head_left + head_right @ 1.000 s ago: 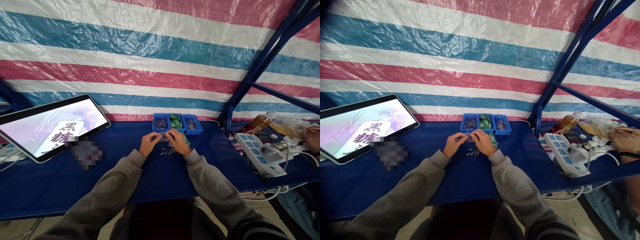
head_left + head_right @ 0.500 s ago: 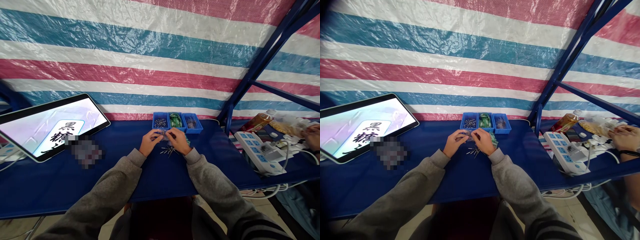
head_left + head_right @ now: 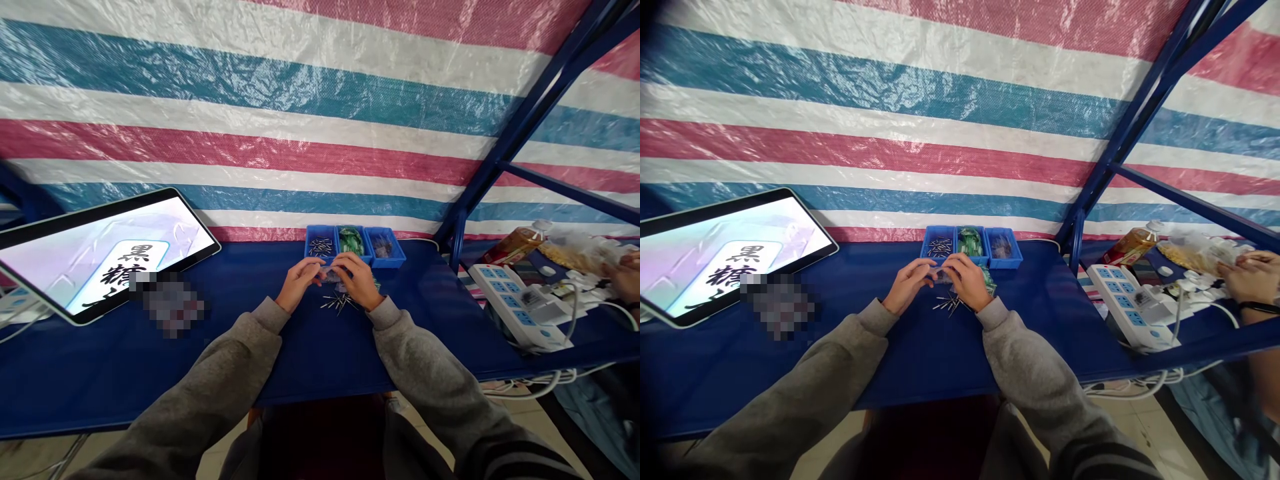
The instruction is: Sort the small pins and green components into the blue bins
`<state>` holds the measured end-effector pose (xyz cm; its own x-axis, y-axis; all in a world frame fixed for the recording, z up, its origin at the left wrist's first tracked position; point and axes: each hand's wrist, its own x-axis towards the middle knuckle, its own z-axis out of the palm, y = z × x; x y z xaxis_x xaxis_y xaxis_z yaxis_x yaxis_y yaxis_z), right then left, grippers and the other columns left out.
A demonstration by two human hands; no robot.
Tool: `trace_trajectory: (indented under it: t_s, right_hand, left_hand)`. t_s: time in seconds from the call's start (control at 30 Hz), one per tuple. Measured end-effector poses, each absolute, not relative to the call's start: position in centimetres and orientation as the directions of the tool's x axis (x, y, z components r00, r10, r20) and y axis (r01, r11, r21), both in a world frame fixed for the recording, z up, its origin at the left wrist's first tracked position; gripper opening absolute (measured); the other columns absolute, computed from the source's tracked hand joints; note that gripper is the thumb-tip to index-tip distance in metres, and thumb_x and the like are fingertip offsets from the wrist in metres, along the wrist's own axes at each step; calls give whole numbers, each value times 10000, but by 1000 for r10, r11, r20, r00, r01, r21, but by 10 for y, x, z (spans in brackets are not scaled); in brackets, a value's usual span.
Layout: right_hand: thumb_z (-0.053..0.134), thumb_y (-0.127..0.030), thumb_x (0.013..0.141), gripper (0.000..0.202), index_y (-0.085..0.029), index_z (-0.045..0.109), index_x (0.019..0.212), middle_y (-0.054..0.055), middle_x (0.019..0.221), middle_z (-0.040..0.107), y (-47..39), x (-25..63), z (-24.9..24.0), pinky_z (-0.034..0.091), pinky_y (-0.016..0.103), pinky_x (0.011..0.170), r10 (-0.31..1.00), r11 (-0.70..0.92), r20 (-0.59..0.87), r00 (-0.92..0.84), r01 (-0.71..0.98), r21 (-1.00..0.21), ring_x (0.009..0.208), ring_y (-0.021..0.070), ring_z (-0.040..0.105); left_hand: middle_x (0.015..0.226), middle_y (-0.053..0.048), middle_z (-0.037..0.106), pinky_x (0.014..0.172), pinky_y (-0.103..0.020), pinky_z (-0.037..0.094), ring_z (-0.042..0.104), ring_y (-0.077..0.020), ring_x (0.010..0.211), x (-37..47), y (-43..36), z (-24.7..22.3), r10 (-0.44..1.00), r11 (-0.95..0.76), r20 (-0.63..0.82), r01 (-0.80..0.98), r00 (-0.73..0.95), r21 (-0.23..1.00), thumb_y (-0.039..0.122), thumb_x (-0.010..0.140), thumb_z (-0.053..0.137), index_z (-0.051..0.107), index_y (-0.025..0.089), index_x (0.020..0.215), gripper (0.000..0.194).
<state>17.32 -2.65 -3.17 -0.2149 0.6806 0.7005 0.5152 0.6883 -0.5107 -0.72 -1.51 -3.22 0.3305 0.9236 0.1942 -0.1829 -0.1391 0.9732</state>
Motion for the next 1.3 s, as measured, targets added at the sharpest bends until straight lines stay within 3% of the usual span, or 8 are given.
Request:
trace_trajectory:
  t_s: [0.17, 0.4, 0.5, 0.63, 0.73, 0.9, 1.13, 1.3]
  right_hand:
    - [475, -308, 953, 218, -201, 652, 884, 53, 790, 648, -28, 172, -32, 498, 294, 684, 716, 667, 655, -242, 514, -539, 734, 177, 614]
    - [415, -310, 970, 262, -221, 622, 1103, 53, 866, 667, -32, 172, -31, 530, 314, 696, 765, 625, 608, -212, 471, -623, 702, 169, 623]
    - [352, -268, 983, 303, -233, 621, 1118, 81, 994, 638, -32, 173, -30, 530, 349, 773, 721, 681, 634, -279, 457, -573, 826, 184, 621]
    - [467, -289, 946, 210, -217, 646, 1028, 123, 1156, 555, -31, 172, -31, 520, 366, 814, 654, 737, 688, -315, 469, -487, 959, 210, 589]
    - [490, -299, 944, 188, -203, 652, 949, 107, 1016, 587, -30, 171, -31, 513, 341, 790, 657, 727, 700, -278, 477, -494, 912, 201, 594]
    - [496, -371, 945, 237, -202, 646, 873, 62, 829, 626, -32, 170, -26, 504, 296, 674, 751, 630, 640, -159, 462, -624, 758, 175, 601]
    - [519, -429, 916, 289, -191, 615, 783, 41, 737, 624, -31, 168, -28, 475, 281, 615, 809, 564, 575, -122, 438, -700, 666, 164, 587]
    - [513, -383, 916, 230, -196, 618, 832, 45, 786, 629, -30, 167, -31, 490, 278, 623, 809, 576, 563, -171, 429, -696, 697, 165, 597]
  left_hand:
    - [892, -76, 667, 705, -297, 511, 609, -206, 845, -9, -13, -36, 900, -364, 333, 64, 282, 929, 515, 749, 685, 680, 151, 811, 370]
    - [633, -16, 621, 640, -289, 501, 576, -157, 609, -9, -13, -33, 911, -313, 276, 78, 305, 947, 514, 762, 661, 650, 152, 738, 363]
    - [604, -9, 597, 616, -275, 490, 561, -146, 591, -10, -13, -31, 909, -311, 281, 53, 309, 949, 551, 782, 625, 604, 154, 661, 416]
    - [585, -1, 579, 623, -270, 489, 549, -132, 573, -9, -13, -31, 919, -265, 245, 24, 309, 964, 531, 800, 621, 597, 146, 657, 411]
    - [614, -9, 583, 604, -260, 483, 552, -129, 588, -8, -14, -33, 931, -249, 239, -2, 275, 969, 523, 817, 610, 590, 144, 686, 402]
    - [945, -79, 657, 565, -237, 489, 625, -176, 794, -9, -12, -34, 940, -255, 264, -72, 216, 964, 557, 789, 626, 590, 163, 1037, 467]
    - [849, -66, 690, 724, -321, 528, 632, -204, 799, -8, -11, -40, 913, -326, 309, 19, 267, 945, 506, 694, 733, 682, 141, 843, 397]
    - [754, -35, 657, 625, -288, 517, 597, -157, 675, -6, -12, -40, 920, -315, 306, -6, 243, 949, 460, 690, 746, 663, 144, 772, 336]
